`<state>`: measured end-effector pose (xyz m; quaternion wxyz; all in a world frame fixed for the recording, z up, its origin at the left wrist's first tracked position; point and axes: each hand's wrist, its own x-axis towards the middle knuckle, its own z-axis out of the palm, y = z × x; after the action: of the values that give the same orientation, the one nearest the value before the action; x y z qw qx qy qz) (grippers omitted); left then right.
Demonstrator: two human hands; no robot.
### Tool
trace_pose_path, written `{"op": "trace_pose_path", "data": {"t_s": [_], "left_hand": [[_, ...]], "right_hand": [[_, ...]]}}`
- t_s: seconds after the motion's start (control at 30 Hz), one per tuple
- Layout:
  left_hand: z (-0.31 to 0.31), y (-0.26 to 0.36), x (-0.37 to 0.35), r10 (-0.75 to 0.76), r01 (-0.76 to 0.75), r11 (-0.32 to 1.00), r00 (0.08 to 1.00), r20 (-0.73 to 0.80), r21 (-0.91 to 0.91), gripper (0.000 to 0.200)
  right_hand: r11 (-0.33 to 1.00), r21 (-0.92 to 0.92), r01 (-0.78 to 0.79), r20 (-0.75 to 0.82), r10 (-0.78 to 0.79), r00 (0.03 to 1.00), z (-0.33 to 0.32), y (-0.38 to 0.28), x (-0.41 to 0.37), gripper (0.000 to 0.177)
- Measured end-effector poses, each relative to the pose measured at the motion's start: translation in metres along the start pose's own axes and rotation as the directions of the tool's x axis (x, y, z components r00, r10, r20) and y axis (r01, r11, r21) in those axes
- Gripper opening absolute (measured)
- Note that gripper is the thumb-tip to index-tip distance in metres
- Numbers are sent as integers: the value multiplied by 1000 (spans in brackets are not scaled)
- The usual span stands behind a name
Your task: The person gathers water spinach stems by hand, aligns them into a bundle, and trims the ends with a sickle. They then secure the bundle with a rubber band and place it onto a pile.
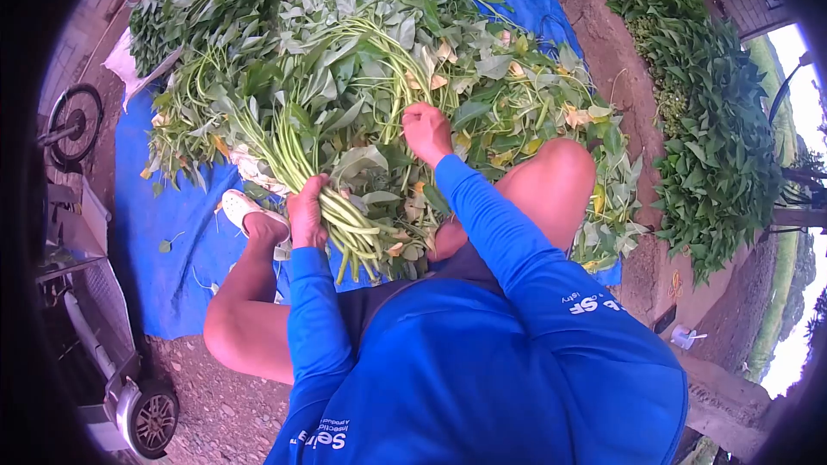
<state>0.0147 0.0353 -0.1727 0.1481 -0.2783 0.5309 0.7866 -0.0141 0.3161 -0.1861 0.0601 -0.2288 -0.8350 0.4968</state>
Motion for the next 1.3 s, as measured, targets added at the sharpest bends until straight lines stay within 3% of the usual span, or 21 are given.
{"op": "trace_pose_path", "data": {"t_s": [0.07, 0.17, 0.27, 0.4, 0.47, 0.53, 0.57, 0.67, 0.7, 0.8, 0.87, 0.93, 1.03, 1.13, 1.17, 1.27, 1.3], "left_hand": [[5, 44, -25, 8, -7, 999, 1000, -21, 44, 20], [-6, 52, -14, 130, -121, 986, 989, -71, 114, 24], [0, 58, -22, 133, -127, 989, 988, -73, 81, 24], [-4, 52, -19, 73, -72, 997, 997, -33, 27, 25], [7, 59, -28, 25, -25, 999, 1000, -1, -25, 17], [7, 53, -23, -16, 18, 999, 999, 38, -46, 19], [7, 49, -21, -35, 39, 998, 998, 56, -58, 20], [10, 49, -21, -67, 71, 996, 995, 80, -49, 23], [10, 46, -19, -13, 16, 999, 996, 86, -34, 26], [4, 42, -16, 24, -19, 999, 994, 110, -45, 25], [2, 42, -16, 51, -48, 998, 993, 107, -32, 24], [5, 45, -21, 15, -7, 998, 994, 113, -67, 25], [4, 45, -18, 8, 2, 997, 991, 131, -75, 25], [7, 49, -23, 23, -11, 996, 990, 140, -84, 24], [7, 51, -25, 24, -13, 997, 990, 141, -77, 24], [8, 50, -30, 30, -22, 998, 989, 145, -56, 24], [9, 51, -29, 46, -37, 997, 989, 139, -64, 24]], "right_hand": [[968, -243, -64, -276, -6, 961, -14, 28, 56, 24], [966, -245, -81, -247, 19, 969, -5, 59, 102, 25], [944, -321, -77, -21, 74, 997, -4, 59, 116, 27], [999, -8, -45, -100, 44, 994, -14, 30, 92, 42], [965, 149, -217, 135, 198, 971, -31, 13, 96, 34], [876, 253, -410, 379, 300, 876, -50, -7, 98, 26], [804, 371, -464, 450, 281, 848, -57, -18, 95, 15], [760, 393, -517, 550, 256, 795, -79, -60, 82, 18], [777, 405, -481, 598, 172, 783, -87, -64, 83, 28], [832, 377, -407, 621, 99, 777, -103, -73, 96, 33], [867, 364, -341, 517, 117, 848, -117, -81, 105, 27], [696, 549, -463, 624, 28, 781, -131, -91, 108, 33], [809, 418, -413, 726, -24, 688, -149, -100, 108, 43], [968, 223, -113, 550, -29, 835, -159, -108, 112, 51], [969, 193, -151, 560, 18, 829, -163, -111, 113, 53], [979, -205, -24, 382, 102, 919, -168, -121, 114, 49], [999, -47, -2, 372, 20, 928, -175, -130, 114, 40]]}}
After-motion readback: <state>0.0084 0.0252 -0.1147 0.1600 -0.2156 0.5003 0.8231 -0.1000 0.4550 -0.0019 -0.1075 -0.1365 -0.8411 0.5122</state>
